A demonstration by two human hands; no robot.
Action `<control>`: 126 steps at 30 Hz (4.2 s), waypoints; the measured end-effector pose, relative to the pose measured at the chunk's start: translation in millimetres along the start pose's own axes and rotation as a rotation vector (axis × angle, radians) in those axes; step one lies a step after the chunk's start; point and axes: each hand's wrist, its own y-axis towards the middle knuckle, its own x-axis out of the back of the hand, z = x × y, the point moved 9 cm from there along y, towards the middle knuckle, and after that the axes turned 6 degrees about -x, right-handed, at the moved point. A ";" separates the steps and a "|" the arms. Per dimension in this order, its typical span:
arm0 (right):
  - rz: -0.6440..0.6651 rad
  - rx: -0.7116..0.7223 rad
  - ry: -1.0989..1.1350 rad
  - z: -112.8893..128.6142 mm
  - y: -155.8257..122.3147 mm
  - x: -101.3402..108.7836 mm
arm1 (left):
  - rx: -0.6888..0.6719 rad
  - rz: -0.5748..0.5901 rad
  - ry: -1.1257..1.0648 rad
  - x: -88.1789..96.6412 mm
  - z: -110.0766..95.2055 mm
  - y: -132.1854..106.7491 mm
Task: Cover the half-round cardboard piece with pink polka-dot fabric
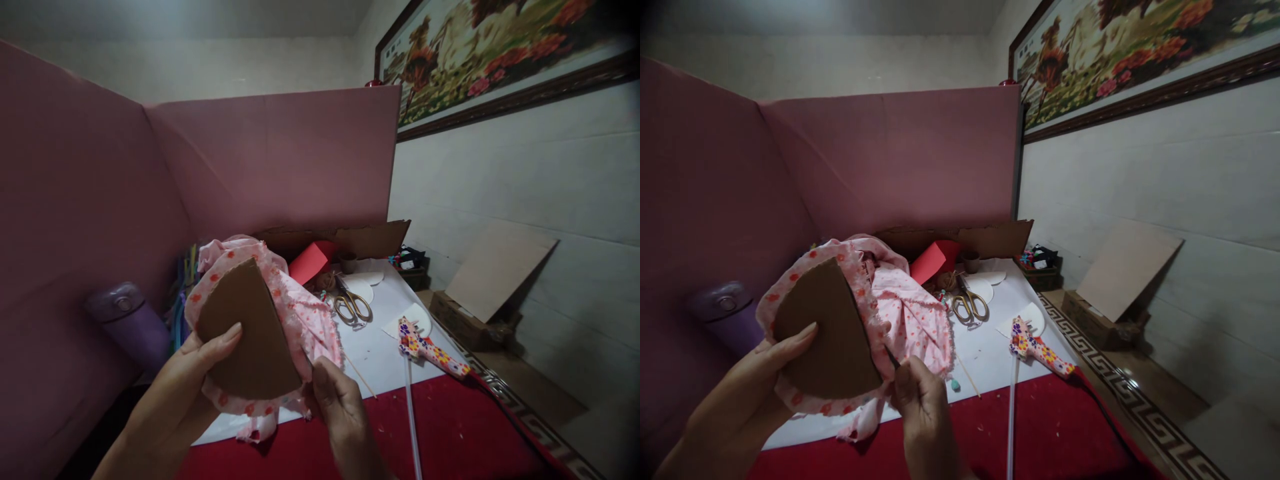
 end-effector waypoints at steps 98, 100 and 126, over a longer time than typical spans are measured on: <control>-0.121 0.166 -0.466 26.1 10.9 12.9 | 0.003 -0.026 0.037 -7.0 17.9 2.9; -0.124 0.187 -0.483 27.4 10.3 13.0 | 0.015 -0.008 0.040 -8.0 19.3 1.2; -0.166 0.138 -0.428 24.4 9.8 12.3 | 0.051 -0.007 0.102 -5.5 27.8 -0.2</control>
